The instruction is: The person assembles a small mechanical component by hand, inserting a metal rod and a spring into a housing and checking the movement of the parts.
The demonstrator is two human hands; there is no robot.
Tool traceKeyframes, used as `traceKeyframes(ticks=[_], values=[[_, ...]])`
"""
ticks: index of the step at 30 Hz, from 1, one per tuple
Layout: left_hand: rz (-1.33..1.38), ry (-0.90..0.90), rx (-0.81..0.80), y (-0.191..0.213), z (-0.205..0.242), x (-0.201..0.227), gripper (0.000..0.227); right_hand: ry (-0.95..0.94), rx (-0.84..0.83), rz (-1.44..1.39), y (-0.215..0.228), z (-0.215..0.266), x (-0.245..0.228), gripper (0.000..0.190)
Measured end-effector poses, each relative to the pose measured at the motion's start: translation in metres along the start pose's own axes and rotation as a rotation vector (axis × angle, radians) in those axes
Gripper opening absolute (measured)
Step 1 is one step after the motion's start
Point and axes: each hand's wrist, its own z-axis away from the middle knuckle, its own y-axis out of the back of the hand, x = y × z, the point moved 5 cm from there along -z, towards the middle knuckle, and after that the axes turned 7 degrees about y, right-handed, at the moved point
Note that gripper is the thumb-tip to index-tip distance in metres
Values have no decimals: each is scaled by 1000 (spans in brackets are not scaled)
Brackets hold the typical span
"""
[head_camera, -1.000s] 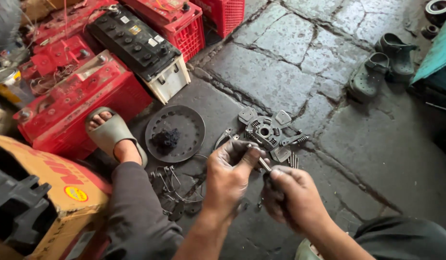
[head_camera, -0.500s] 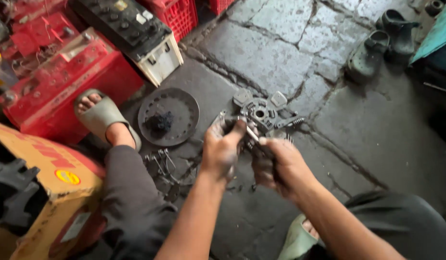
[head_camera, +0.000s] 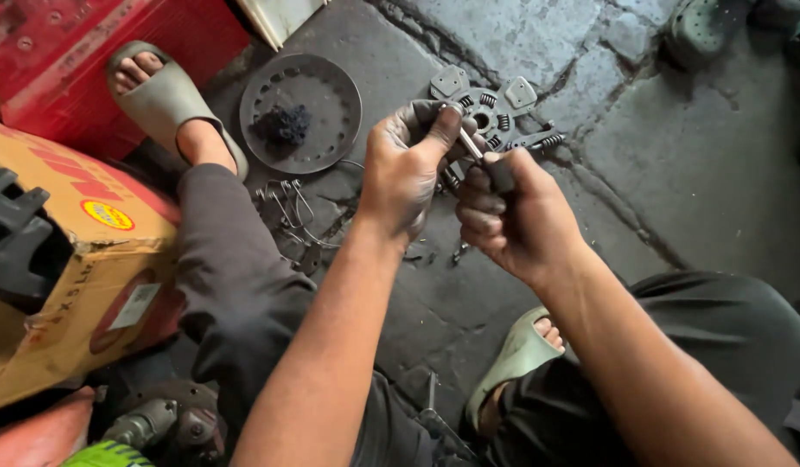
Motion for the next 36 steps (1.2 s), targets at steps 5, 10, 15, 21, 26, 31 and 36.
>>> traceKeyframes(ticks=[5,10,15,21,26,31,36], values=[[9,-7,43,-4,-4,8,14,153,23,222,-6,-4,-12,30],[-23,-59,10,-4,-3,17,13,147,14,261,-10,-9,-5,32],[-32,-25,38,-7,6,23,11,-32,-135,-152,-11,-5,3,34],[-98,-37,92,-9,7,29,9,774,42,1304,-33,12,-36,20],[-76,-43,53,-6,7,24,10,343,108,810,-17,5,-19,23],[-122,-31,81,-6,8,23,9,221,81,510,-18,8,-10,25],[-70,-6,110,-8,9,30,10,286,87,519,-17,9,-26,26]])
